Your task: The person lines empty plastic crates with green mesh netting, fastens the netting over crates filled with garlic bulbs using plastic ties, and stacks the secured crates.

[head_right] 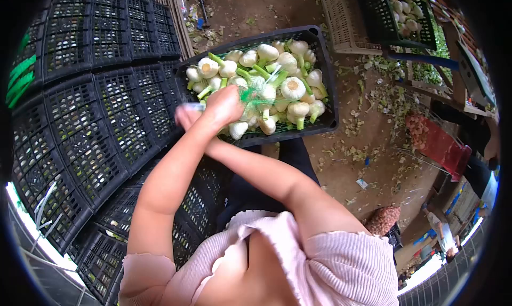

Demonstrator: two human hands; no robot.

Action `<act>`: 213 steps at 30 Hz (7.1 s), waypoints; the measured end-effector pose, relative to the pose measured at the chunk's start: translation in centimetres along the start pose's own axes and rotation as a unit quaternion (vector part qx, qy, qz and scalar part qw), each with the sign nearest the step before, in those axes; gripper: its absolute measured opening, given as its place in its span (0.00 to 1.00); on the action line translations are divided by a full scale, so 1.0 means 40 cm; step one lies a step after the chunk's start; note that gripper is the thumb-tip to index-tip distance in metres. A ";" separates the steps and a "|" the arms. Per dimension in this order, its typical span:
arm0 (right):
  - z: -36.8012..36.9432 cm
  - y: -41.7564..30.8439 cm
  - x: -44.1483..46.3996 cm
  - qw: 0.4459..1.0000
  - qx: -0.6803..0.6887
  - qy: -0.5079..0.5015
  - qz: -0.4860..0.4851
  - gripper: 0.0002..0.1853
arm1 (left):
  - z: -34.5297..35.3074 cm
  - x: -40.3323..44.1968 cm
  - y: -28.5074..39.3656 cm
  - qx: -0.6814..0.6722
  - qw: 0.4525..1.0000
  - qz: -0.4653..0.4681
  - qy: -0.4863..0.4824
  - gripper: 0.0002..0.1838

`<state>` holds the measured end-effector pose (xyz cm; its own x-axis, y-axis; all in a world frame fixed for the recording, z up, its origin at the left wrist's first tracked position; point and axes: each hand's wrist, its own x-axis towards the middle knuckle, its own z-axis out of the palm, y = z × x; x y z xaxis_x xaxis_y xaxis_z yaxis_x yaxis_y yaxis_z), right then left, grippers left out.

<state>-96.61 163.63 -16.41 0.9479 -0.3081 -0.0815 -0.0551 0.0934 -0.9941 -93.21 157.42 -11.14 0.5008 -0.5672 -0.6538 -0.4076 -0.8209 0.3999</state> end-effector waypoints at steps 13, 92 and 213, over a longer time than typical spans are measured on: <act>-0.412 -0.306 -0.060 0.890 -0.005 -0.456 0.017 0.10 | 0.032 -0.009 -0.034 0.126 0.949 0.282 0.057 0.06; -0.351 -0.100 0.242 0.953 0.160 0.024 0.257 0.13 | 0.148 -0.053 -0.128 -0.222 0.947 0.163 0.165 0.14; -0.877 0.150 -0.042 0.892 -0.391 -0.178 0.137 0.07 | 0.807 -0.573 0.044 -0.506 0.554 -0.553 0.362 0.11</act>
<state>-109.55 131.48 -24.73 0.8972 -0.0416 -0.4396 -0.3700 -0.6141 -0.6971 -130.04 171.09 -16.19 0.3414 0.7435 -0.5751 0.9079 -0.1025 0.4065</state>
